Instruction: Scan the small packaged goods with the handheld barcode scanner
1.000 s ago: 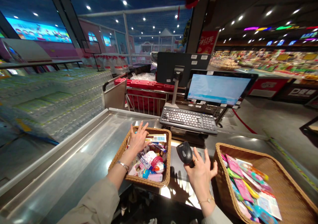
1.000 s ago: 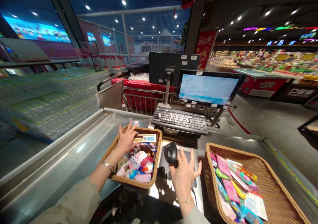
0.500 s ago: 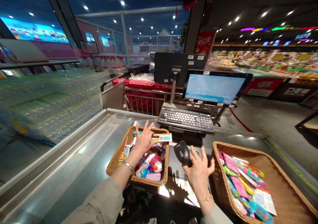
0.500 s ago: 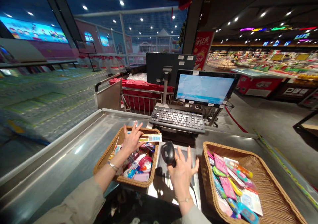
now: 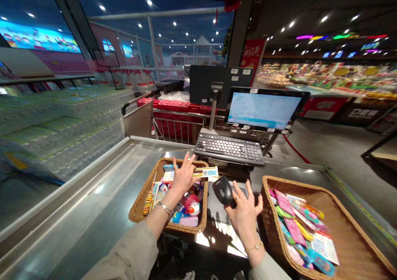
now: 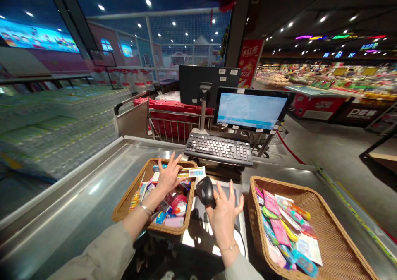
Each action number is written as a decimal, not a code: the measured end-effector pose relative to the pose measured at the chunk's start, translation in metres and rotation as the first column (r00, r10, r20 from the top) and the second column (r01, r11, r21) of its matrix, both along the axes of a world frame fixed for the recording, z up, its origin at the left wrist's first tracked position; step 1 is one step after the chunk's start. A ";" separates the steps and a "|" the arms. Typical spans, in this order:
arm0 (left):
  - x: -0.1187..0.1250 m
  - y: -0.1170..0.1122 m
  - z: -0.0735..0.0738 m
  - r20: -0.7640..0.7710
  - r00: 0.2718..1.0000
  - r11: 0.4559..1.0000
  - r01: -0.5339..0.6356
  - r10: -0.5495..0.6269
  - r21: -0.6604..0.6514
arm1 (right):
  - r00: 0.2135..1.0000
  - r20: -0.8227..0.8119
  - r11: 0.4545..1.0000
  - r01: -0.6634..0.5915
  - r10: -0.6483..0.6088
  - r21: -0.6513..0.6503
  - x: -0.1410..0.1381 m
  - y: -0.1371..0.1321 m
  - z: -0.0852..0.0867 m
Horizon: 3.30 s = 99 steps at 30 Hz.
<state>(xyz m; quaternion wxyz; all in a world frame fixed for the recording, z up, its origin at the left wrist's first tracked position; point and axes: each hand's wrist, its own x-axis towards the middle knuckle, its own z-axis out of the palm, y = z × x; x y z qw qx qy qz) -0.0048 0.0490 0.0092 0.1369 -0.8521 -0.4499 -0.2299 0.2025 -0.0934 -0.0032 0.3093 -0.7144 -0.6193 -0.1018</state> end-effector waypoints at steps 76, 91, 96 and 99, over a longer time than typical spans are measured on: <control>0.109 -0.007 0.012 0.037 0.966 0.966 0.254 -0.256 0.055 | 0.932 0.009 0.927 0.361 -0.364 0.107 0.072 -0.047 -0.011; 0.169 -0.014 0.013 0.029 0.919 0.918 0.391 -0.393 0.060 | 0.861 0.000 0.857 0.505 -0.508 0.106 0.100 -0.078 -0.001; 0.189 -0.015 0.013 0.024 0.900 0.900 0.433 -0.435 0.061 | 0.835 0.006 0.831 0.547 -0.550 0.103 0.113 -0.087 -0.004; 0.201 -0.017 0.014 0.023 0.890 0.890 0.453 -0.455 0.058 | 0.823 -0.011 0.817 0.565 -0.568 0.118 0.120 -0.091 -0.004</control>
